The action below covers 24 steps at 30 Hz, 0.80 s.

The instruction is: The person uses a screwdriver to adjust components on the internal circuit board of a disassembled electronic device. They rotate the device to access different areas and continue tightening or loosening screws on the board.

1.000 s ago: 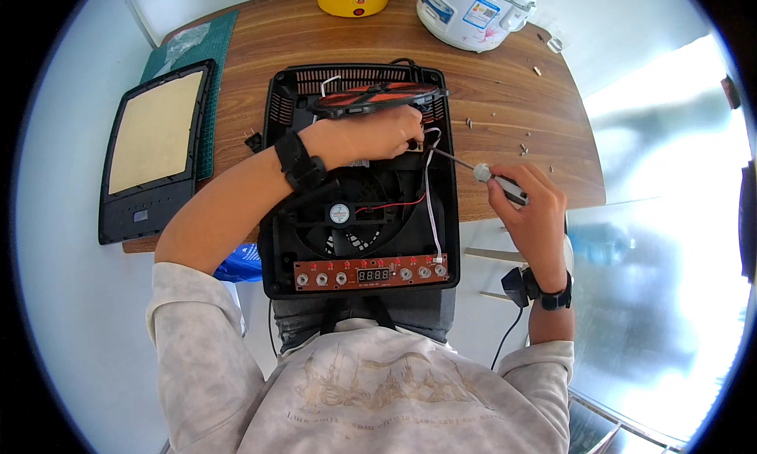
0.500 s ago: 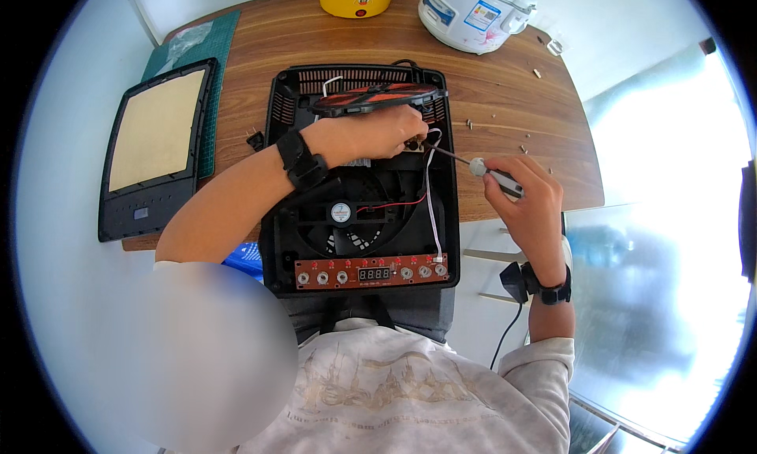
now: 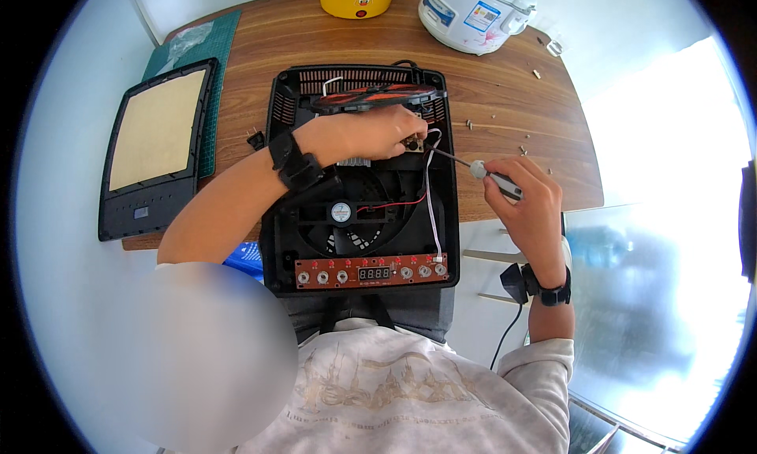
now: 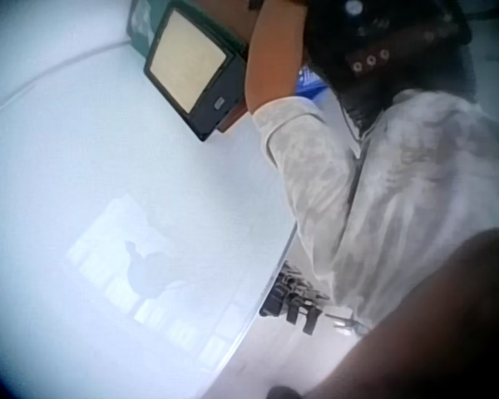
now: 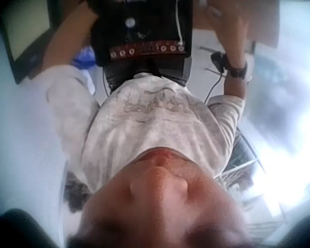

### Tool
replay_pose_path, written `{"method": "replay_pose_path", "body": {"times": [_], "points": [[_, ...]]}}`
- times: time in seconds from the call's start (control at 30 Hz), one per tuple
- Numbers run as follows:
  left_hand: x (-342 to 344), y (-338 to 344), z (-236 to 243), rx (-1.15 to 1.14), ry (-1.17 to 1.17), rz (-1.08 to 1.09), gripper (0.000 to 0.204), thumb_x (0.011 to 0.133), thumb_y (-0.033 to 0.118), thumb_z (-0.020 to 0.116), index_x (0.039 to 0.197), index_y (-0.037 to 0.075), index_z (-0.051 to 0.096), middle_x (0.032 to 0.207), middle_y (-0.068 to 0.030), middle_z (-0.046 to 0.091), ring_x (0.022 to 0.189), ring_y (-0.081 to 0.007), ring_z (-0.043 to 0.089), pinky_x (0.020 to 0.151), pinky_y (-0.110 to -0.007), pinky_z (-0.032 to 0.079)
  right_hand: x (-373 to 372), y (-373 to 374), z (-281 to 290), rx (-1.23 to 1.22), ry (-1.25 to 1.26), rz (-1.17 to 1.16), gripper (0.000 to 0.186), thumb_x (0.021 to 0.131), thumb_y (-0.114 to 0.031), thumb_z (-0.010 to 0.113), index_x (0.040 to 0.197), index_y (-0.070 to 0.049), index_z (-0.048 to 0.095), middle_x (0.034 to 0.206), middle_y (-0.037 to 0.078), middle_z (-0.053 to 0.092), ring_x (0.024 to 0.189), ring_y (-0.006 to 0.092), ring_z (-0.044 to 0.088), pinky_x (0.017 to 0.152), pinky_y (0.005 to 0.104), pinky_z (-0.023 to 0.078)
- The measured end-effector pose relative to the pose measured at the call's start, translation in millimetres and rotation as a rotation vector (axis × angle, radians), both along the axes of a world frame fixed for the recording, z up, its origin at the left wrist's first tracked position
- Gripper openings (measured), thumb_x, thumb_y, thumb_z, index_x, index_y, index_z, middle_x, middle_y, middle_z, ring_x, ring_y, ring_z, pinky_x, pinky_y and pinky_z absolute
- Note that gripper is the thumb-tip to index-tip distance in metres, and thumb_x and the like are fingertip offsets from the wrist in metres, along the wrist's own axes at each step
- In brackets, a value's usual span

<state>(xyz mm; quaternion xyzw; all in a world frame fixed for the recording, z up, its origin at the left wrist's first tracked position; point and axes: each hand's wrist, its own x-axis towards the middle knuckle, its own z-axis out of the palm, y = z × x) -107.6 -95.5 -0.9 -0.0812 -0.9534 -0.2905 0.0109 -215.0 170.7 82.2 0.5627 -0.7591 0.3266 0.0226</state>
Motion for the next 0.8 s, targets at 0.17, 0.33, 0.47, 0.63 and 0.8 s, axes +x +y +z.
{"method": "replay_pose_path", "body": {"times": [0.17, 0.33, 0.47, 0.63, 0.8], "points": [[34.1, 10.5, 16.7, -0.104, 0.101, 0.069, 0.04, 0.09, 0.007, 0.071, 0.129, 0.004, 0.061, 0.123, -0.015, 0.065, 0.109, -0.0364, 0.068, 0.095, -0.044, 0.055, -0.7, 1.6, -0.6, 0.003, 0.008, 0.0, 0.013, 0.085, -0.004, 0.076, 0.099, -0.003, 0.074, 0.095, 0.013, 0.072, 0.081, 0.0335, 0.071, 0.073, 0.038, 0.057], [49.8, 23.0, 18.7, -0.359, 0.092, 0.28, 0.044, 0.09, 0.007, 0.07, 0.133, 0.008, 0.059, 0.13, -0.017, 0.061, 0.112, -0.0355, 0.067, 0.094, -0.042, 0.058, 0.0, 1.8, -1.3, 0.008, 0.005, -0.021, 0.014, 0.085, -0.004, 0.076, 0.099, -0.002, 0.074, 0.095, 0.013, 0.072, 0.08, 0.0333, 0.071, 0.073, 0.0377, 0.057], [57.9, 17.2, 2.1, -0.5, 0.341, 0.239, 0.036, 0.097, 0.003, 0.052, 0.133, 0.0, 0.056, 0.109, -0.0162, 0.067, 0.098, -0.0289, 0.073, 0.078, -0.033, 0.064, 2.0, 2.1, 0.9, 0.008, -0.003, -0.02, 0.014, 0.086, -0.004, 0.076, 0.1, -0.002, 0.075, 0.096, 0.014, 0.073, 0.08, 0.0314, 0.072, 0.073, 0.0369, 0.057], [55.8, 19.9, 7.8, -0.411, 0.25, 0.241, 0.041, 0.095, 0.0, 0.053, 0.136, 0.003, 0.056, 0.107, -0.0155, 0.066, 0.097, -0.029, 0.073, 0.078, -0.034, 0.063, 1.2, 3.0, 1.3, -0.007, -0.002, -0.009, 0.015, 0.086, -0.004, 0.076, 0.101, -0.001, 0.075, 0.097, 0.014, 0.073, 0.08, 0.03, 0.072, 0.073, 0.0367, 0.057], [49.7, 17.0, 3.6, -0.387, 0.24, 0.252, 0.046, 0.092, -0.004, 0.056, 0.137, 0.008, 0.057, 0.106, -0.0155, 0.066, 0.093, -0.0308, 0.073, 0.078, -0.037, 0.063, 0.5, 4.0, 0.5, -0.007, -0.004, -0.014, 0.014, 0.086, -0.003, 0.076, 0.1, -0.001, 0.075, 0.096, 0.013, 0.073, 0.081, 0.0307, 0.072, 0.074, 0.0369, 0.057]]}}
